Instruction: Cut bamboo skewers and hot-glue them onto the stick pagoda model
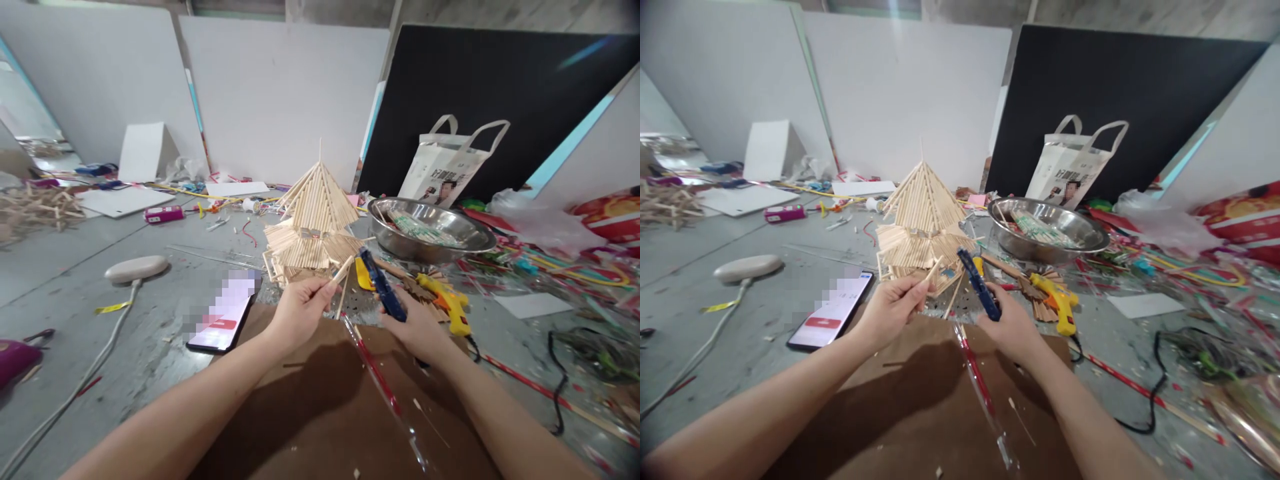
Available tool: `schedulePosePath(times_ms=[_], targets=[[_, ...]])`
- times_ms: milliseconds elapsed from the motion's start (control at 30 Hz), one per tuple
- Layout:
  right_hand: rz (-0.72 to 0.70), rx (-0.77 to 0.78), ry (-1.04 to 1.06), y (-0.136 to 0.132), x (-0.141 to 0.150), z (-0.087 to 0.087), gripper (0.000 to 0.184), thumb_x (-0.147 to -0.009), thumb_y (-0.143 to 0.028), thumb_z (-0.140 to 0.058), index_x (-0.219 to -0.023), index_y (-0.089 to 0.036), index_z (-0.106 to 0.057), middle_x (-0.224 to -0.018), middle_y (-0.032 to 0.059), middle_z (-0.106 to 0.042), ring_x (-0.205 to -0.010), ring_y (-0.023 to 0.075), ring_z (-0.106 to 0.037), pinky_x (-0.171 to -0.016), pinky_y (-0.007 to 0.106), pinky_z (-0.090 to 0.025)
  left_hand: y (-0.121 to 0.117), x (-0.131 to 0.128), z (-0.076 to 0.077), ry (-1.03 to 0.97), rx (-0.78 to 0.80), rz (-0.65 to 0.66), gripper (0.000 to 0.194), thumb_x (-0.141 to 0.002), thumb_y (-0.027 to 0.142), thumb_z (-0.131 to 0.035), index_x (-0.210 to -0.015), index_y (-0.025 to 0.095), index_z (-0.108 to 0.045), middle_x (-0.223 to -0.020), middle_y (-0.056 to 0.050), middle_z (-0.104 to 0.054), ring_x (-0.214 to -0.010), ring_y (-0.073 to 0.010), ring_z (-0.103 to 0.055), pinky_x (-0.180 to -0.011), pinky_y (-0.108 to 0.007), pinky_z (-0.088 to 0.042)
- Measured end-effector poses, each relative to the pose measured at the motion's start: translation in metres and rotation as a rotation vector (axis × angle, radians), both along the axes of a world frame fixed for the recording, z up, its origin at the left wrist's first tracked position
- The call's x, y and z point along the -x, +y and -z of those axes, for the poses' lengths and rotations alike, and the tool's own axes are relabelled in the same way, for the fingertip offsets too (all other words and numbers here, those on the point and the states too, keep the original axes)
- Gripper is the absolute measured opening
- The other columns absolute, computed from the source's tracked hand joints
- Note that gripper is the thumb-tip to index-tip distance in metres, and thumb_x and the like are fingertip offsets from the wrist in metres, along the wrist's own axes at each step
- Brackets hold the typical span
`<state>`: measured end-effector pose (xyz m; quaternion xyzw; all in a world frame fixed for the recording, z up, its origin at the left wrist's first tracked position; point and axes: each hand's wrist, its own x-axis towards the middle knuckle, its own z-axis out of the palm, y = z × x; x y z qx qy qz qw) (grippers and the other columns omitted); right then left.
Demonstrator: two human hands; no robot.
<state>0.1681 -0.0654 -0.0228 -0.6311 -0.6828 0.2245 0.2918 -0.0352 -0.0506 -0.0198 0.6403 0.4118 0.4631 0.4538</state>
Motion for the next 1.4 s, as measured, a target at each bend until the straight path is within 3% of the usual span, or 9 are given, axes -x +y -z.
schedulePosePath(times_ms=[167, 433, 800, 1400], targets=[[-0.104, -0.079, -0.169, 0.000, 0.002, 0.012, 0.049, -0.063, -0.022, -0.046, -0.112, -0.014, -0.044, -0.103, 0.0099, -0.058, -0.093, 0.0223, -0.055, -0.080, 0.036, -0.041, 0.000, -0.002, 0.000, 0.045, -0.008, 0.030, 0.031, -0.079, 0.037, -0.042, -0.065, 0.013, -0.056, -0.049, 0.004, -0.040, -0.044, -0.0046, -0.033, -0.043, -0.018, -0.025], [-0.282, -0.154, -0.244, -0.007, 0.010, 0.012, 0.046, -0.064, -0.018, -0.047, -0.109, -0.018, -0.045, -0.104, 0.0080, -0.058, -0.093, 0.0218, -0.055, -0.079, 0.034, -0.042, 0.000, -0.004, 0.003, 0.135, -0.009, 0.115, 0.033, -0.079, 0.033, -0.041, -0.051, 0.014, -0.042, -0.047, 0.005, -0.036, -0.046, -0.0049, -0.031, -0.045, -0.020, -0.024], [-0.276, -0.109, -0.270, -0.010, 0.010, 0.009, 0.048, -0.063, -0.019, -0.047, -0.111, -0.016, -0.043, -0.109, 0.0105, -0.056, -0.099, 0.0233, -0.052, -0.084, 0.039, -0.040, 0.002, -0.002, 0.001, 0.225, -0.035, 0.184, 0.026, -0.078, 0.024, -0.040, -0.057, 0.013, -0.052, -0.050, 0.004, -0.043, -0.048, -0.0061, -0.034, -0.049, -0.020, -0.029], [-0.227, -0.045, -0.333, -0.013, 0.011, 0.014, 0.042, -0.067, -0.024, -0.047, -0.108, -0.016, -0.046, -0.099, 0.0095, -0.060, -0.089, 0.0235, -0.056, -0.076, 0.036, -0.041, 0.000, -0.005, 0.001, 0.224, -0.032, 0.183, 0.026, -0.077, 0.021, -0.041, -0.053, 0.014, -0.050, -0.048, 0.005, -0.042, -0.048, -0.0065, -0.036, -0.050, -0.019, -0.030]])
